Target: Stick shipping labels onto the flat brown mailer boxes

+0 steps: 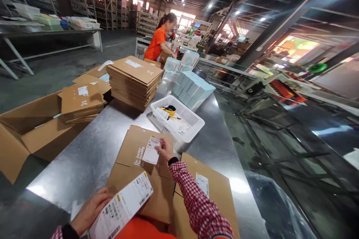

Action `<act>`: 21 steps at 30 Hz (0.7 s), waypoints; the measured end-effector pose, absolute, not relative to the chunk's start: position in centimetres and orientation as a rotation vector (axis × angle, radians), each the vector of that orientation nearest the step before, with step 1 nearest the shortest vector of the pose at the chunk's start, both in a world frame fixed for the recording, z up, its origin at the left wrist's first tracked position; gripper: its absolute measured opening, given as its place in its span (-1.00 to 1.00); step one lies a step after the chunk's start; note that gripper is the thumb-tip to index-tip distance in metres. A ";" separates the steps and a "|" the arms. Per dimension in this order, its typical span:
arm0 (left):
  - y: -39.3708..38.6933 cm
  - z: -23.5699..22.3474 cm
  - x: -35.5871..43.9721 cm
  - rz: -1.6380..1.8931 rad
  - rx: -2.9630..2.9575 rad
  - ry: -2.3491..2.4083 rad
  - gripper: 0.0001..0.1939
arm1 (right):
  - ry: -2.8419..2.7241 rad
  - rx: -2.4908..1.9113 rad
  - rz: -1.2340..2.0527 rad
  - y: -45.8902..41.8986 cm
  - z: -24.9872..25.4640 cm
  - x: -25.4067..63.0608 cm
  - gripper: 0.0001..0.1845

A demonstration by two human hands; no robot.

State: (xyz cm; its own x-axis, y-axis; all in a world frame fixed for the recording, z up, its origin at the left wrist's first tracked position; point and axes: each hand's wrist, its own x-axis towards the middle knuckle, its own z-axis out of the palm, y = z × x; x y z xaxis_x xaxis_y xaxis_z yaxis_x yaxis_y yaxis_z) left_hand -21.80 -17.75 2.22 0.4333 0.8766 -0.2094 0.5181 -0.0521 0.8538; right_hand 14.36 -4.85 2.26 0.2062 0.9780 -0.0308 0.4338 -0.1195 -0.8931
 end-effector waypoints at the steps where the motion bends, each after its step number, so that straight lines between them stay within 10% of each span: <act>1: -17.6 1.9 -21.5 0.427 1.720 1.171 -0.63 | -1.409 -1.705 0.873 -4.5 1.7 13.9 -0.57; 10: -17.5 -0.1 -20.4 0.342 1.785 1.143 -0.65 | -1.867 -2.113 0.497 -5.1 1.4 10.5 0.01; 16: -17.5 0.2 -20.5 0.288 1.803 1.144 -0.64 | -2.267 -1.876 0.348 -6.0 0.0 6.7 -0.36; 21: -18.9 -1.1 -21.1 0.450 1.679 1.297 -0.54 | -1.186 -2.258 0.489 -8.1 -1.4 12.9 -0.29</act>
